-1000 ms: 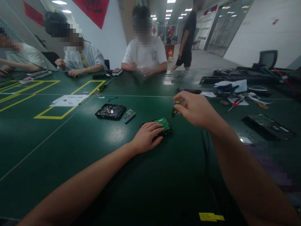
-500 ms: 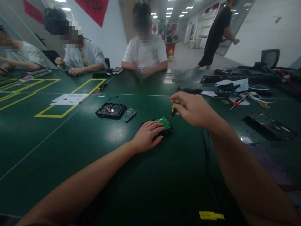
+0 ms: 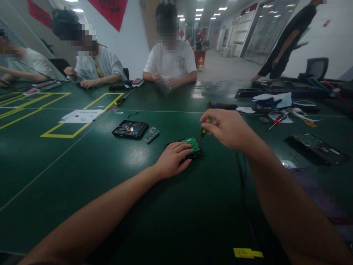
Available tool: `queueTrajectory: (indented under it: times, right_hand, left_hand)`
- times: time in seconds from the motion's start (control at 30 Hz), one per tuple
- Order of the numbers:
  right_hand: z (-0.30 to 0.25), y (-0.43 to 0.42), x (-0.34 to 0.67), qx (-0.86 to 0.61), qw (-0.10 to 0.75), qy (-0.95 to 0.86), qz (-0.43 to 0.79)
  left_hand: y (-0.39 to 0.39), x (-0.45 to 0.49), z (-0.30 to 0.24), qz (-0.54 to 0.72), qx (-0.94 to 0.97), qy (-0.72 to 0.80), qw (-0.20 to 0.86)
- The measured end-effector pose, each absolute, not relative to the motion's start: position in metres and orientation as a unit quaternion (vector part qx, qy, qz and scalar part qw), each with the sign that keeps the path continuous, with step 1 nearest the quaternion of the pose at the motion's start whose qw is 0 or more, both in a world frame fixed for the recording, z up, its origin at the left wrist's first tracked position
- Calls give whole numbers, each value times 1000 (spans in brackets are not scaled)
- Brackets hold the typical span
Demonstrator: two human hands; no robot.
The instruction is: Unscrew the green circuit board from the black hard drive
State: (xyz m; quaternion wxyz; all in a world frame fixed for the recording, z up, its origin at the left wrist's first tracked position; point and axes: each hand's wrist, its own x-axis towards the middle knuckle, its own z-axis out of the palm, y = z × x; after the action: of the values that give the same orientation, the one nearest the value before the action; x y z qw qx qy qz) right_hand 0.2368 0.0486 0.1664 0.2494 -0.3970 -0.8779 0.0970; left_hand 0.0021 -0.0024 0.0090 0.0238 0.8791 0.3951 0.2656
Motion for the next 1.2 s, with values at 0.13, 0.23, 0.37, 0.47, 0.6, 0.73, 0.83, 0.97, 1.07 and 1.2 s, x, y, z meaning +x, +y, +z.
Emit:
queueTrajectory:
  times: [0.13,0.23,0.37,0.47,0.6,0.73,0.83,0.97,1.07,1.2]
  right_hand:
    - [166,50,239,-415,250,-871,82]
    - [164,52,239,-431,254,-863,67]
    - [163,51,237,-418,254,-869,70]
    - [164,50,236,-405,265,-871,79]
    - [165,49,236,-406,258,-871,100]
    - [165,49,236,-412,260,-867,101]
    - [164,50,236,-433,262,-858,91]
    - [163,49,235,-434,245,-862,94]
    - [164,47,234,-414,254,-868,103]
    - [166,47,236,-406,243,-873,118]
  left_hand:
    - [-3,2,9,270,878,394,24]
    - [-3,2,8,274,877,394,22]
    - [-3,2,8,266,880,393,16]
    - [-3,2,8,267,880,392,16]
    - [-3,2,8,267,880,393,18]
    - [-3,2,9,268,879,393,22]
    - [-2,3,9,269,879,393,22]
    - [-2,3,8,270,881,389,20]
    - [-1,2,7,271,879,391,19]
    - [-2,2,8,276,879,388,24]
